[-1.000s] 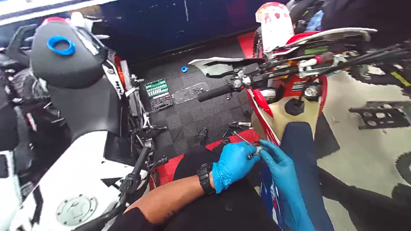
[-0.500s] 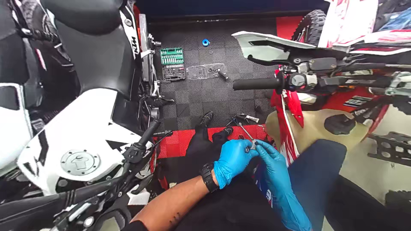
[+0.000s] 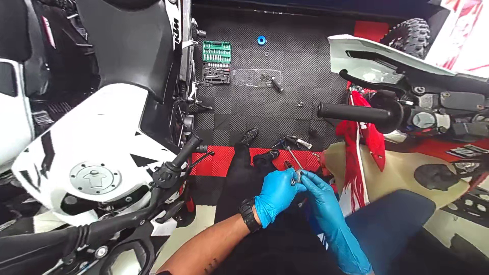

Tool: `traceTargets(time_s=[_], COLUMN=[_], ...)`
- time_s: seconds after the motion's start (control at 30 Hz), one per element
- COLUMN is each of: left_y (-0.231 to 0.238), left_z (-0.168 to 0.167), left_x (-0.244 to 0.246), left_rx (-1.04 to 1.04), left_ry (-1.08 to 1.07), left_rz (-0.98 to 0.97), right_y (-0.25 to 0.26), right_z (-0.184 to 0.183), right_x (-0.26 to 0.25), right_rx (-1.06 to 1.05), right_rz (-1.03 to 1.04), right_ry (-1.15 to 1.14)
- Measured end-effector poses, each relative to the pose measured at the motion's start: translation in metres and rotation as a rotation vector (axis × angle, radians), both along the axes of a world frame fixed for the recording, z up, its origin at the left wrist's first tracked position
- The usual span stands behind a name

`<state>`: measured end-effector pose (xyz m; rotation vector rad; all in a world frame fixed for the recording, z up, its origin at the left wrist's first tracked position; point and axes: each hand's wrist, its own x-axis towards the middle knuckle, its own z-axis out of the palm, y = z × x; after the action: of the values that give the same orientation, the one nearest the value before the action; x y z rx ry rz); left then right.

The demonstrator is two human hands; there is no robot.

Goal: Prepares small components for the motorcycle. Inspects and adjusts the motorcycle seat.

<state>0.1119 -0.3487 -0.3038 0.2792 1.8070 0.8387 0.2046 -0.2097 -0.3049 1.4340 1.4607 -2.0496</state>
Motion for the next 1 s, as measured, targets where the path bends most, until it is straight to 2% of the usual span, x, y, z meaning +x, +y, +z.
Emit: traceTargets(time_s=[0.27,0.37,0.5,0.63,0.73,1.0], left_y=[-0.015,-0.025,-0.038,-0.046,-0.05,-0.053], left_z=[-0.022,-0.034,-0.045,-0.051,-0.055,-0.055], left_x=[-0.007,-0.012,-0.012,-0.003,0.001,0.007], left_rx=[0.117,0.23,0.142,0.114,0.103,0.096], left_ry=[-0.078,-0.241,-0.371,-0.496,-0.605,-0.549], left_rz=[0.023,0.162,0.303,0.519,0.577,0.599], right_y=[0.001,-0.001,-0.02,-0.033,-0.037,-0.048], right_z=[-0.018,-0.017,-0.019,-0.025,-0.029,-0.031], right_x=[-0.005,-0.003,-0.003,-0.001,0.002,0.008], right_rx=[0.034,0.084,0.152,0.1,0.103,0.142], right_rz=[0.097,0.19,0.33,0.383,0.379,0.354], right_ry=[0.052,0.101,0.122,0.08,0.05,0.04])
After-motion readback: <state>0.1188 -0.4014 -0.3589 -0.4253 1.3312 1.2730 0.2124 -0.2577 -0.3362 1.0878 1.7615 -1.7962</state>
